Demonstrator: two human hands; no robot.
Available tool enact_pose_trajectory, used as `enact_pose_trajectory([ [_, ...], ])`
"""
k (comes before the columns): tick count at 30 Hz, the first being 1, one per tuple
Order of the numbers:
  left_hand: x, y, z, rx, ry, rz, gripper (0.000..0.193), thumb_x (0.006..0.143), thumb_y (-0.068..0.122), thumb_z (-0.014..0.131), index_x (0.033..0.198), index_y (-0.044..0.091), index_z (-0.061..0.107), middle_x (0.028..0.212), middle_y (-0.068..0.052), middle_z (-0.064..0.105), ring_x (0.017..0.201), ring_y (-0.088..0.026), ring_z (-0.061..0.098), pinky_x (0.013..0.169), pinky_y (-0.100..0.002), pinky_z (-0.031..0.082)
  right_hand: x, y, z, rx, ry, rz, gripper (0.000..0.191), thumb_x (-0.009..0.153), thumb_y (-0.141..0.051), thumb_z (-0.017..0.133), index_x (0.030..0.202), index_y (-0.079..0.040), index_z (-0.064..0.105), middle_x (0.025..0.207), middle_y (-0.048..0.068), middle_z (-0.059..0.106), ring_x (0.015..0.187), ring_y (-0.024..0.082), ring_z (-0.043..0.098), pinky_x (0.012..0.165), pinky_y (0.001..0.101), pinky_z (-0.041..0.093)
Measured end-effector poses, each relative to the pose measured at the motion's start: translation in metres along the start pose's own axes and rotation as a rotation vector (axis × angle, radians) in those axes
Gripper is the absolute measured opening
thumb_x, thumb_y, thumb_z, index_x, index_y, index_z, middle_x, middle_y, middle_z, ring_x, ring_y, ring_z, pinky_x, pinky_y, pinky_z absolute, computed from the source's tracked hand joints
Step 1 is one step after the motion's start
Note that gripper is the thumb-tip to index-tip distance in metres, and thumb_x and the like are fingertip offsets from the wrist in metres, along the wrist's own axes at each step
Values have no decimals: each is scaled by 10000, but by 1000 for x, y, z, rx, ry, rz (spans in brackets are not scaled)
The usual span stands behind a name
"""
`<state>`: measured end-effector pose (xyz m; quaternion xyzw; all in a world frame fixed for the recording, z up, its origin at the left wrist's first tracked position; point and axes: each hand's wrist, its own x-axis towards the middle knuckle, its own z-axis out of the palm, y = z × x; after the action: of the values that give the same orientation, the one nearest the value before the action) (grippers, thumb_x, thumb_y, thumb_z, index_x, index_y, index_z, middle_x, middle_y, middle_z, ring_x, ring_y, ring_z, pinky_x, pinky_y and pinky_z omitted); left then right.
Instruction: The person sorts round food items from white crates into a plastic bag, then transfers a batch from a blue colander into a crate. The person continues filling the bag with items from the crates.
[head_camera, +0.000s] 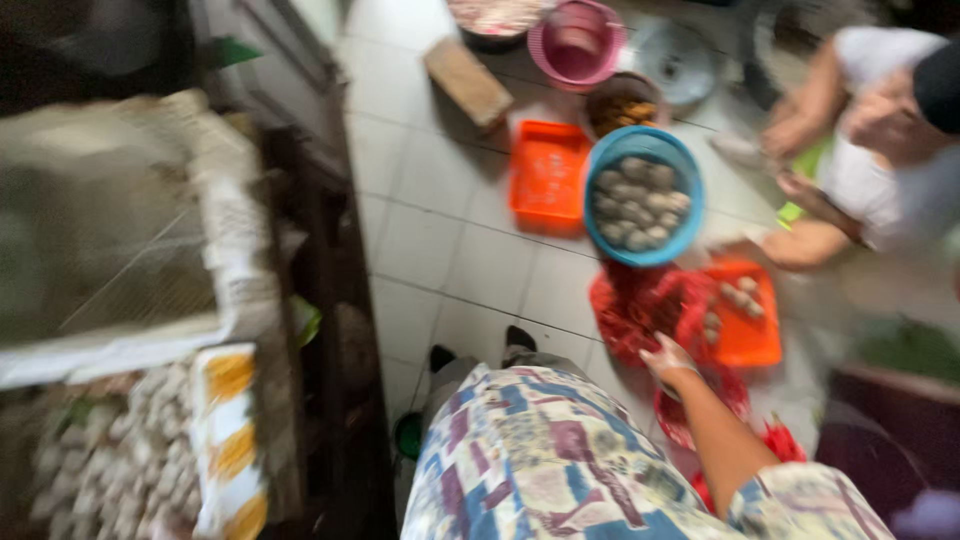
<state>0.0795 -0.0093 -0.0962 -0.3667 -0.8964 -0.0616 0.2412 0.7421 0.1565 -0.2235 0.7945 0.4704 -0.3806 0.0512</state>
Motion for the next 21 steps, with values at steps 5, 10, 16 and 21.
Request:
enact_pose_trajectory([
  [5,-6,-61,-15,-106,-38,-96,138,982,149,687,1071,44,690,1137,-134,690,1138,-322,623,1038,-480,495,-23,-36,51,510,-259,172,725,922,-224,717,1564,-101,405,804,197,652,614,265,585,527,397,496],
  [10,25,-43,-8,-351,-94,-250,320,993,183,673,1244,-15,651,1234,-230,657,1185,-402,597,1017,-503,483,-37,-100,69,332,-319,114,639,927,-230,712,1497,-69,471,869,180,685,652,250,597,561,383,503],
  [16,120,57,-25,-525,-100,104,589,903,289,719,1374,-33,574,1427,-258,575,1404,-386,438,1181,-537,328,-43,-165,62,204,-281,61,548,934,-238,707,1417,-31,550,948,161,723,697,231,611,601,365,512],
  [21,176,102,-15,-469,-478,367,561,897,462,667,1260,37,618,1315,-175,576,1393,-329,393,1139,-682,208,-43,-273,62,263,-233,-153,486,939,-245,702,1350,0,615,1014,144,756,735,215,623,635,351,519],
])
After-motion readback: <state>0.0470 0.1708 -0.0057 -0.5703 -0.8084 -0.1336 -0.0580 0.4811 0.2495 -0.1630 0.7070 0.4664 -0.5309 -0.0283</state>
